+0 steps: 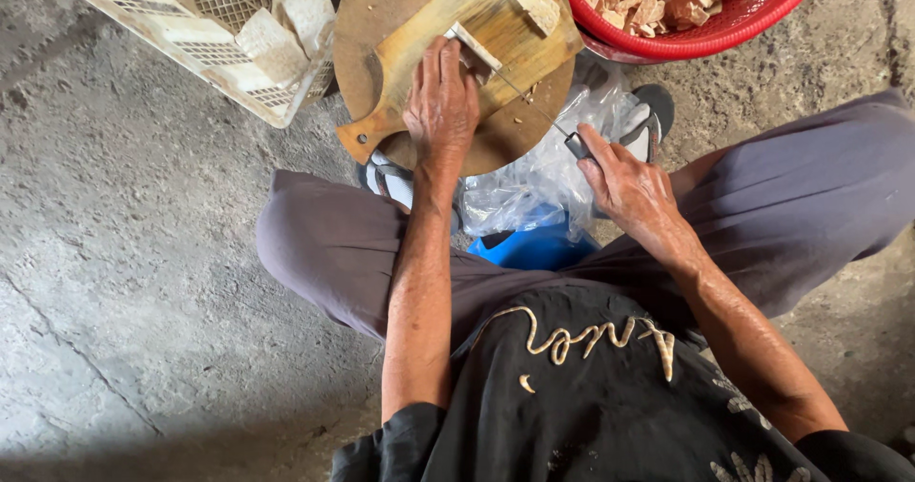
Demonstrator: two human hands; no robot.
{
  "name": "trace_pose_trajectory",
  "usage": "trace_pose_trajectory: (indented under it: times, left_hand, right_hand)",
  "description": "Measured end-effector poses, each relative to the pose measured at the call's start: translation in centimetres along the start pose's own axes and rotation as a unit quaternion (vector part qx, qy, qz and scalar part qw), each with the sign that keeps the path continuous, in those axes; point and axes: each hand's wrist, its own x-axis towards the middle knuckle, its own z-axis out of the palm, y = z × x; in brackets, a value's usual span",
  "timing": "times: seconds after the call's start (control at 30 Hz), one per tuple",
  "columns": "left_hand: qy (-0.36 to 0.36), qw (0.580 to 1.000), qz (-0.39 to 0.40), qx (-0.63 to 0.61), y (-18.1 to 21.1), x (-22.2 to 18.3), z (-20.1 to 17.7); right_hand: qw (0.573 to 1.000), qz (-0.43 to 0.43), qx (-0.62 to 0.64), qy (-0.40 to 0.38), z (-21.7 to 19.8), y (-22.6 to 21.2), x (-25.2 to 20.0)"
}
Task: The person sits on the floor and uses a knife to cut rectangular blocks of white food into smaller pieces on a wooden cutting board. The cut pieces are placed into a red basket nearby.
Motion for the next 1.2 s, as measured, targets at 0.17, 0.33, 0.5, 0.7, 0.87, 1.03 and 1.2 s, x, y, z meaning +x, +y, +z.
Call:
trace_pose_trajectory:
  times: [0.17,0.33,0.5,0.7,0.87,1.03,1.2]
  left_hand:
    - [0.011,1.000,0.009,-0.003,0.2,0.4,0.5]
    - [-0.017,1.000,-0.015,0.021,0.8,0.6,-0.4]
    - [-0.016,0.999,-0.016,0.023,1.3,0.9,-0.8]
    - [-0.002,0.999,-0.010,0.031,1.6,1.2,-1.0]
    - [0.017,0.999,0.005,0.037,1.6,0.9,-1.5]
    - [0.016,0.999,-0.002,0.030,1.4,1.0,-1.0]
    - [0.007,0.999,-0.004,0.031,1.2,0.8,-0.7]
  right_hand:
    - [0.999,0.008,-0.047,-0.021,-0.5,-0.4,0.5]
    - [0.999,-0.004,-0.049,-0.007,-0.5,-0.6,0.8]
    - [0.998,0.011,-0.064,-0.027,-0.7,-0.9,1.1]
    - [0.999,-0.017,-0.038,-0.007,1.0,-2.4,6.2]
    - [0.999,-0.025,-0.021,-0.002,1.7,-1.2,6.0]
    - [0.999,-0.010,-0.036,0.006,0.5,1.4,2.5]
    - [0.999,0.022,0.033,-0.029,0.1,0.8,1.4]
